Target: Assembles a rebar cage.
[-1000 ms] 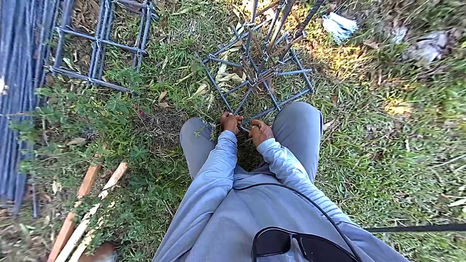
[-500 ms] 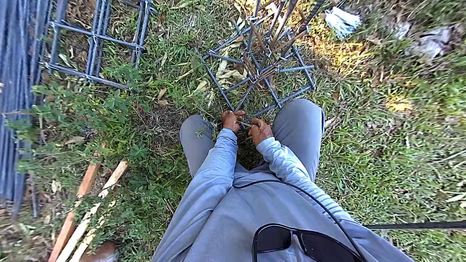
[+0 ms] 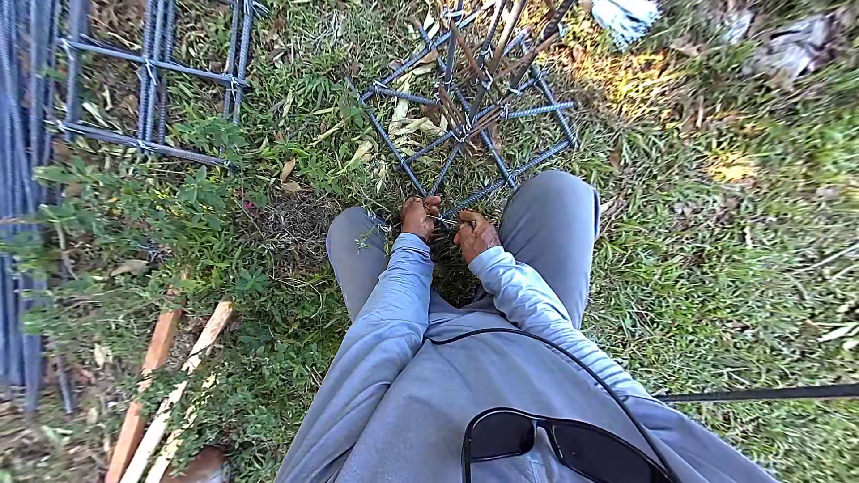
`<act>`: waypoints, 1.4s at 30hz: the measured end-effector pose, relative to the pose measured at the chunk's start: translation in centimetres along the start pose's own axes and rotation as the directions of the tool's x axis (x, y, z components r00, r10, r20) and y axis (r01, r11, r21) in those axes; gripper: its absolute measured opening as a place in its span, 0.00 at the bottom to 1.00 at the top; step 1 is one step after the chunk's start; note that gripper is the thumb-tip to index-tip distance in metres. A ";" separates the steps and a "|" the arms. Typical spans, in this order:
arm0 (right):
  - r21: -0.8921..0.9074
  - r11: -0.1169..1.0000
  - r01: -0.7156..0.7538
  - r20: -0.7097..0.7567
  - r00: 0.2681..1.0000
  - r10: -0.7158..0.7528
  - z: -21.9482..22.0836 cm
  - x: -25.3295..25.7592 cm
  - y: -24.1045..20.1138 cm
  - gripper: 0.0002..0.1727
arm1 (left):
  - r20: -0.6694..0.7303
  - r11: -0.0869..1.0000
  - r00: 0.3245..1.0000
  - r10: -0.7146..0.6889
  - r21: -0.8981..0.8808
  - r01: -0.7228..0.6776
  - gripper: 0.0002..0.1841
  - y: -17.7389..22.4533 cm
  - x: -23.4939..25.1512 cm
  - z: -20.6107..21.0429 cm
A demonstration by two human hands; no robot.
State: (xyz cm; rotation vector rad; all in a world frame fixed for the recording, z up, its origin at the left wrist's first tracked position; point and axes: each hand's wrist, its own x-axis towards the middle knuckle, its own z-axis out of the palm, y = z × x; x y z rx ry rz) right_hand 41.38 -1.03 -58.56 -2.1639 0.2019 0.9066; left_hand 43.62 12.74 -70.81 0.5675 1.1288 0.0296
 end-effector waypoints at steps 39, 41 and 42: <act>-0.034 0.998 -0.044 -0.045 0.998 0.042 0.7 -1.0 0.3 0.24 | 0.000 0.995 0.998 0.066 -0.081 -0.066 0.20 -1.9 -1.2 0.6; -0.027 0.998 -0.051 -0.051 0.997 0.050 0.7 -0.8 0.5 0.24 | 0.021 0.995 0.998 0.060 -0.083 -0.058 0.21 -2.1 -1.5 0.9; -0.010 0.998 -0.054 -0.057 0.997 0.053 0.8 -0.8 0.5 0.24 | 0.035 0.994 0.997 0.063 -0.092 -0.059 0.21 -2.2 -1.6 0.9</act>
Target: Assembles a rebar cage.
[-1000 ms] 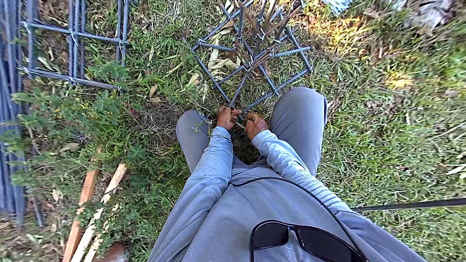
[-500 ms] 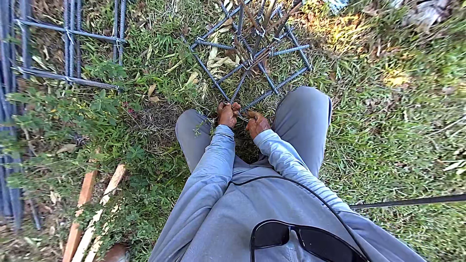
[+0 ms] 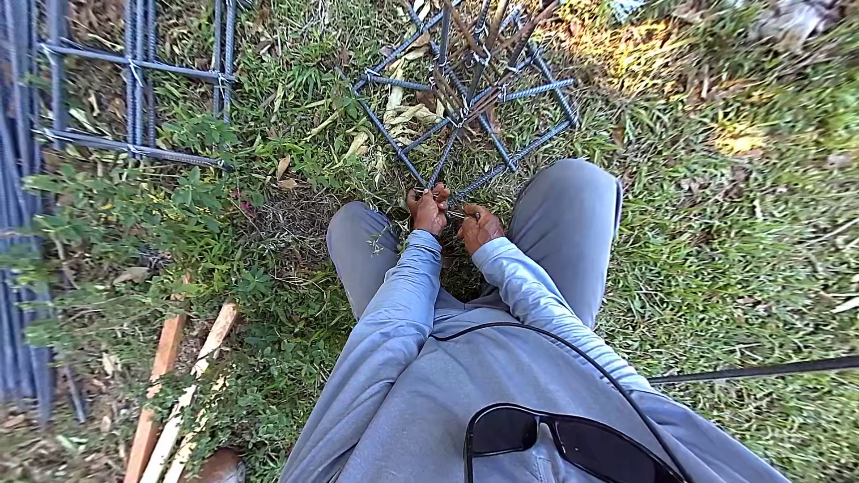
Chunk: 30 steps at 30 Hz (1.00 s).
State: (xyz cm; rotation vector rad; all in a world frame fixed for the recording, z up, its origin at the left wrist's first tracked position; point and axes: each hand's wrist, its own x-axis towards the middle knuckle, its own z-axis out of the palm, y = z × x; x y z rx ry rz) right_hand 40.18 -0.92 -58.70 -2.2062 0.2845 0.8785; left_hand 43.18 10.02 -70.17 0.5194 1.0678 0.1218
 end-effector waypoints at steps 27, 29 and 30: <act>0.264 0.962 -0.068 -0.004 0.997 0.072 -0.1 0.1 -0.6 0.23 | -0.003 0.793 0.998 -0.057 0.608 0.047 0.18 3.9 -0.6 -1.5; 0.335 0.935 -0.115 0.049 0.993 0.105 -0.2 0.1 -1.1 0.23 | -0.008 0.772 0.998 -0.057 0.634 0.049 0.17 4.2 -0.4 -1.6; 0.384 0.915 -0.123 0.062 0.992 0.108 -0.1 0.2 -1.1 0.23 | -0.010 0.761 0.998 -0.054 0.647 0.048 0.17 4.3 -0.3 -1.6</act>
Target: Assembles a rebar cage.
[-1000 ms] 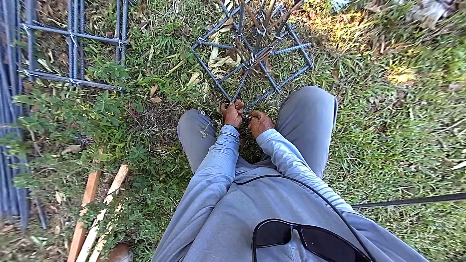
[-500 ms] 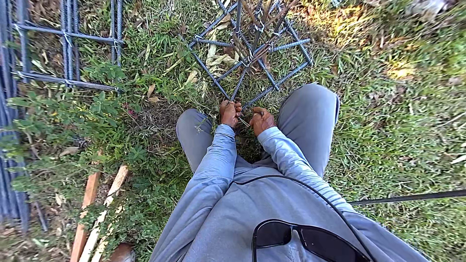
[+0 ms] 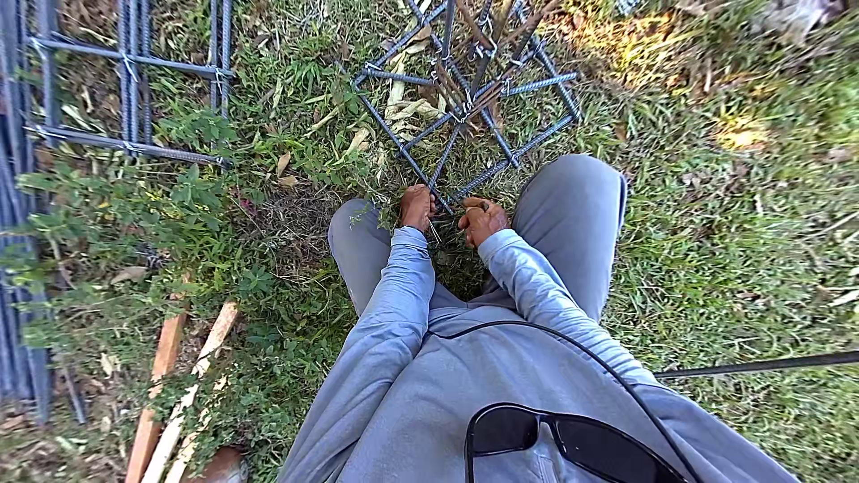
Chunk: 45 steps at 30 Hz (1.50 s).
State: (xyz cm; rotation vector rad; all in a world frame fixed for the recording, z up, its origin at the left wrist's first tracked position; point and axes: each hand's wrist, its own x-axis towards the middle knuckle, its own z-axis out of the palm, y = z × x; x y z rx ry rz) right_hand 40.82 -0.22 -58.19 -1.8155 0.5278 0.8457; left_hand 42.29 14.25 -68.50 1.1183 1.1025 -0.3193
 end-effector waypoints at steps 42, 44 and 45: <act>0.504 0.828 -0.246 0.228 0.962 0.148 -2.1 1.2 -2.5 0.19 | 0.139 0.884 0.985 -0.101 -0.442 0.153 0.10 0.3 -1.3 2.1; 0.501 0.827 -0.254 0.258 0.956 0.137 -2.7 1.7 -2.5 0.21 | 0.094 0.900 0.994 -0.059 -0.426 0.094 0.11 -0.6 -1.5 2.8; 0.497 0.828 -0.259 0.275 0.952 0.133 -3.0 2.0 -2.5 0.21 | 0.072 0.908 0.996 -0.046 -0.412 0.072 0.11 -0.8 -1.6 3.1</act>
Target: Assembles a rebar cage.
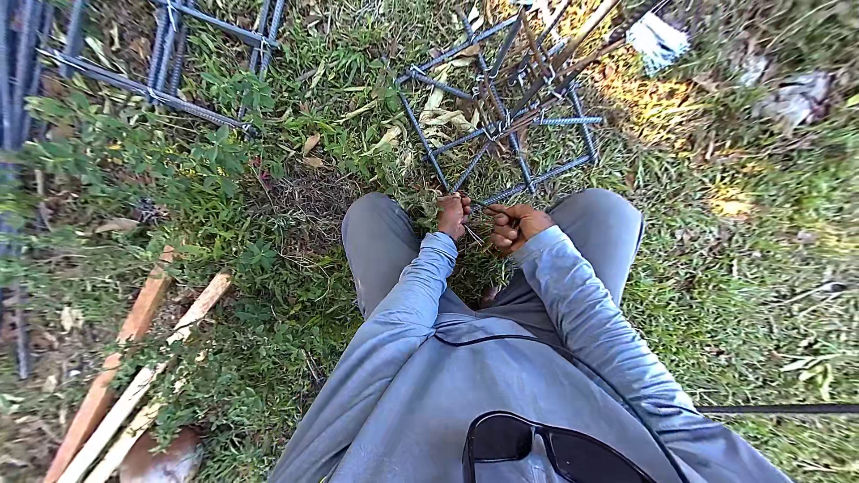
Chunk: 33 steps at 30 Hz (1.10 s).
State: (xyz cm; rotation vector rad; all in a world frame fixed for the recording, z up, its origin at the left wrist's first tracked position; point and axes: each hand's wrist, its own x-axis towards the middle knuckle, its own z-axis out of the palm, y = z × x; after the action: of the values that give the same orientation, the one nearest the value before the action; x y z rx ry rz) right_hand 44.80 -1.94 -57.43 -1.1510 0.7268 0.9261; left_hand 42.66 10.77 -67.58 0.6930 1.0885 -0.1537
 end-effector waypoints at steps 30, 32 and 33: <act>-0.980 -0.103 0.170 0.185 0.968 -0.168 -0.4 4.5 -6.3 0.21 | 0.191 0.972 0.981 -0.015 -0.227 0.060 0.17 -4.7 2.7 0.1; -0.948 -0.242 0.207 0.251 0.954 -0.166 0.4 4.2 -5.5 0.21 | 0.214 0.980 0.977 -0.016 -0.192 0.058 0.17 -5.0 2.9 -0.5; -0.933 -0.284 0.219 0.276 0.945 -0.175 0.5 4.1 -4.9 0.21 | 0.239 0.982 0.971 -0.007 -0.182 0.052 0.16 -5.4 3.4 -1.0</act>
State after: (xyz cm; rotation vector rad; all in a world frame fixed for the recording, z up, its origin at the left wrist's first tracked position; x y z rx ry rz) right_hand 50.99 -1.15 -58.75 -2.6581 -0.6706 1.1850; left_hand 41.16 7.86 -73.08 0.4755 0.8708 -0.1534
